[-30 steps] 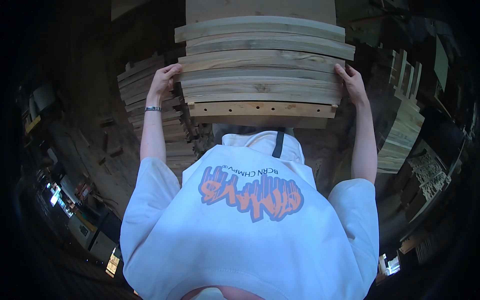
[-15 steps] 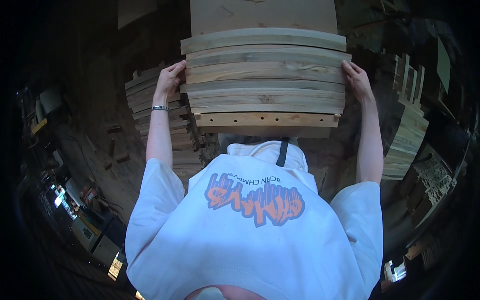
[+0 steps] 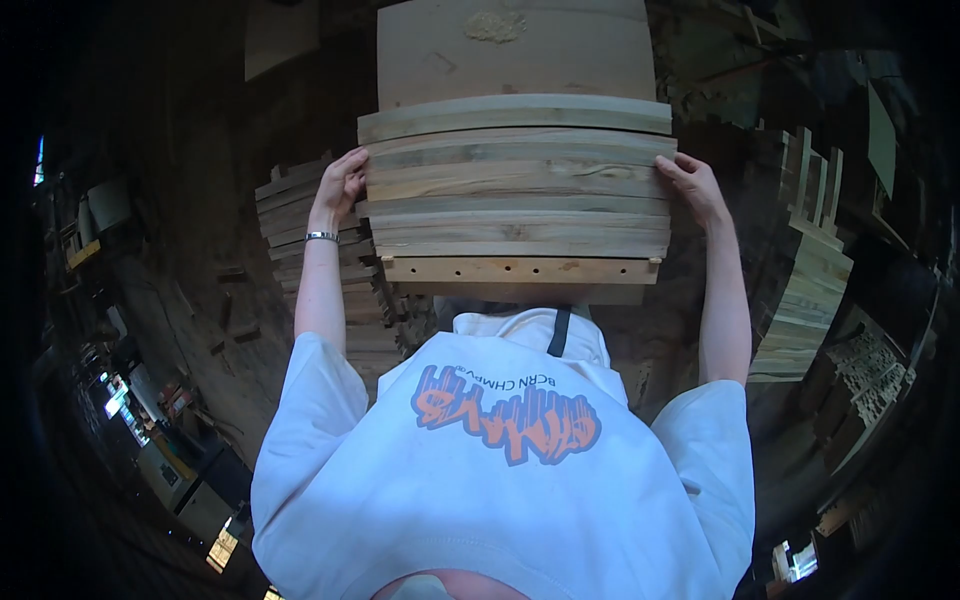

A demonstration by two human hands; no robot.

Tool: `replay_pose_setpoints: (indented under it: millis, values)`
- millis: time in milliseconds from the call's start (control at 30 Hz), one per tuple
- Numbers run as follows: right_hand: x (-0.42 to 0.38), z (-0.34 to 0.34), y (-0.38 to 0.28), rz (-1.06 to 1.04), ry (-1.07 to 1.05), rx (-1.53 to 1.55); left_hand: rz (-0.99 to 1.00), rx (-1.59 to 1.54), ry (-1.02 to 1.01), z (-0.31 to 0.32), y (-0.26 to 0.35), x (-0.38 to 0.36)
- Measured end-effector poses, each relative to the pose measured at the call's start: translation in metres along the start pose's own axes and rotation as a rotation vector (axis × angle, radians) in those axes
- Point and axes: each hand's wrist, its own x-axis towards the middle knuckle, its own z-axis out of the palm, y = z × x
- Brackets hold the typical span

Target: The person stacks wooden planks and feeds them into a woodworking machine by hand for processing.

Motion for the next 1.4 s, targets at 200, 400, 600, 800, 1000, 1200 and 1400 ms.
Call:
replay_pose_setpoints:
  millis: [200,400,600,800,1000,1200,1400]
  values:
    - [0.024,0.001,-0.006,-0.010,-0.031,0.353,0.076,-0.029,0.030,-0.005,0.001,0.016]
    - [0.029,-0.006,-0.020,-0.061,0.023,0.059,0.077,0.131,0.064,0.004,0.012,0.013]
    - [0.036,-0.012,-0.009,-0.027,-0.032,0.072,0.123,0.105,0.069,0.011,0.008,0.010]
    - [0.033,0.018,0.009,-0.209,0.407,-0.189,0.074,0.073,-0.029,0.008,0.014,0.011]
    - [-0.099,0.199,0.010,-0.877,0.457,-0.687,0.653,1.026,0.602,0.082,0.020,-0.028]
    - [-0.104,0.261,0.036,-0.880,0.727,-0.803,1.149,1.107,0.094,0.222,-0.023,0.003]
    - [-0.070,0.258,0.014,-0.885,0.764,-0.802,0.930,1.508,0.179,0.244,-0.009,0.042]
